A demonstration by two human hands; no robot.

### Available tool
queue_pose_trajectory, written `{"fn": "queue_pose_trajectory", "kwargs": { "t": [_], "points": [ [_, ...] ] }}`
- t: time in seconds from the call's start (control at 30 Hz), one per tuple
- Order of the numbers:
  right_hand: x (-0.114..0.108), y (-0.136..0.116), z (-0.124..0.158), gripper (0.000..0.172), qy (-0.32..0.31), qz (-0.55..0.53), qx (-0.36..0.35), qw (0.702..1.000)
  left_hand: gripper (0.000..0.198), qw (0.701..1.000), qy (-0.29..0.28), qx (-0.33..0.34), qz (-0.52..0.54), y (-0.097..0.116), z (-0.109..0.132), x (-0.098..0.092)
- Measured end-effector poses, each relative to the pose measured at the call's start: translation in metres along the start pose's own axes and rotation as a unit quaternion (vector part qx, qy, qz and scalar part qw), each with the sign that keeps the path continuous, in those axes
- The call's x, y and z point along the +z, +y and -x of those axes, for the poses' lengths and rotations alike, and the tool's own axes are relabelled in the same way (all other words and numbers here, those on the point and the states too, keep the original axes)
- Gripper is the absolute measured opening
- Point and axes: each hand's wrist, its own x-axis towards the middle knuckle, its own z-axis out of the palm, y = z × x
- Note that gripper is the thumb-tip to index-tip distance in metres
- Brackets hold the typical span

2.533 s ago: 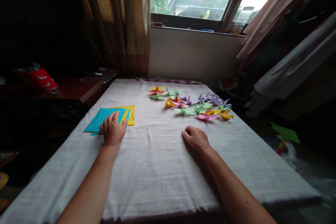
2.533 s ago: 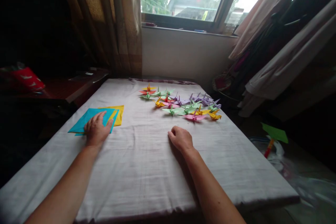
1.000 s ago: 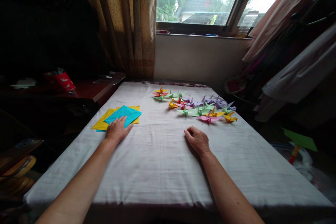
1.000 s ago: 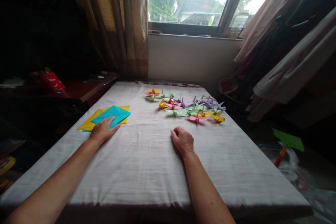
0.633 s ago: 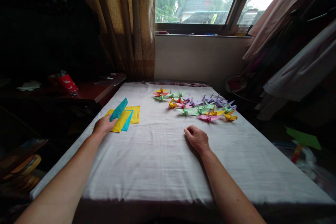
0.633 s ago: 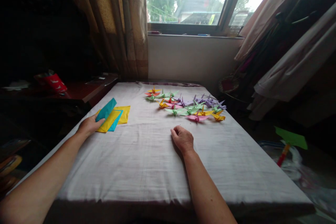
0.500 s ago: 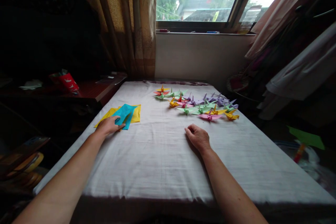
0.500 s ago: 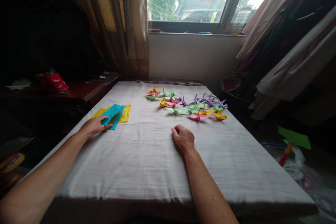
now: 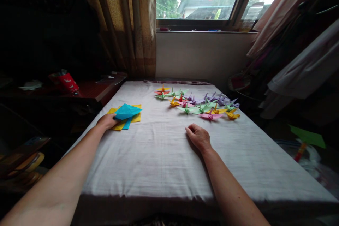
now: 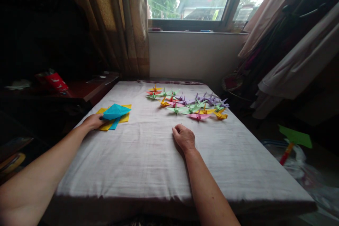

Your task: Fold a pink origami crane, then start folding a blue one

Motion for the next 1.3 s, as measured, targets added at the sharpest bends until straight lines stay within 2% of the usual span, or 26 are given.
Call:
{"fn": "queue_pose_trajectory", "kwargs": {
  "t": [0.13,0.23,0.3,0.37,0.47,0.57,0.7,0.87,1.0,1.1,1.2,1.23,1.27,1.3],
  "points": [
    [0.003,0.003,-0.001,0.018,0.011,-0.016,-0.008,1.0,0.018,0.997,0.037,0.06,-0.004,0.021,0.007,0.001],
    [0.004,0.004,-0.001,0.019,0.026,-0.034,-0.025,0.999,0.017,0.988,0.073,0.137,0.001,0.051,0.021,0.011],
    [0.005,0.003,0.0,0.023,0.036,-0.049,-0.045,0.997,0.015,0.977,0.076,0.197,0.011,0.076,0.035,0.024],
    [0.006,0.001,0.001,0.039,0.054,-0.063,-0.09,0.992,0.017,0.965,0.07,0.253,0.024,0.1,0.05,0.04],
    [0.009,-0.002,0.003,0.059,0.096,-0.057,-0.225,0.968,0.016,0.946,0.057,0.316,0.038,0.128,0.07,0.062],
    [0.013,-0.005,0.007,0.054,0.076,-0.023,-0.341,0.937,0.019,0.936,0.055,0.344,0.048,0.138,0.081,0.073],
    [0.015,-0.01,0.012,0.036,0.006,-0.014,-0.382,0.924,0.025,0.932,0.057,0.353,0.057,0.133,0.084,0.076],
    [0.011,-0.018,0.017,0.049,-0.057,-0.012,-0.375,0.925,0.028,0.936,0.056,0.342,0.061,0.13,0.084,0.076],
    [0.013,-0.015,0.015,0.018,-0.053,-0.026,-0.358,0.932,0.026,0.937,0.041,0.342,0.054,0.13,0.084,0.071],
    [0.018,-0.01,0.012,0.015,-0.038,-0.043,-0.35,0.935,0.026,0.945,0.038,0.321,0.037,0.119,0.079,0.063],
    [0.022,-0.006,0.009,0.015,-0.028,-0.054,-0.353,0.933,0.042,0.972,0.073,0.225,0.006,0.095,0.068,0.052],
    [0.023,-0.005,0.008,0.015,-0.026,-0.057,-0.354,0.933,0.047,0.982,0.092,0.162,-0.015,0.084,0.064,0.047],
    [0.024,-0.005,0.007,0.015,-0.024,-0.06,-0.354,0.933,0.052,0.991,0.092,0.059,-0.071,0.074,0.061,0.042],
    [0.024,-0.005,0.007,0.015,-0.023,-0.063,-0.353,0.933,0.056,0.992,0.088,0.012,-0.087,0.064,0.058,0.038]
  ]
}}
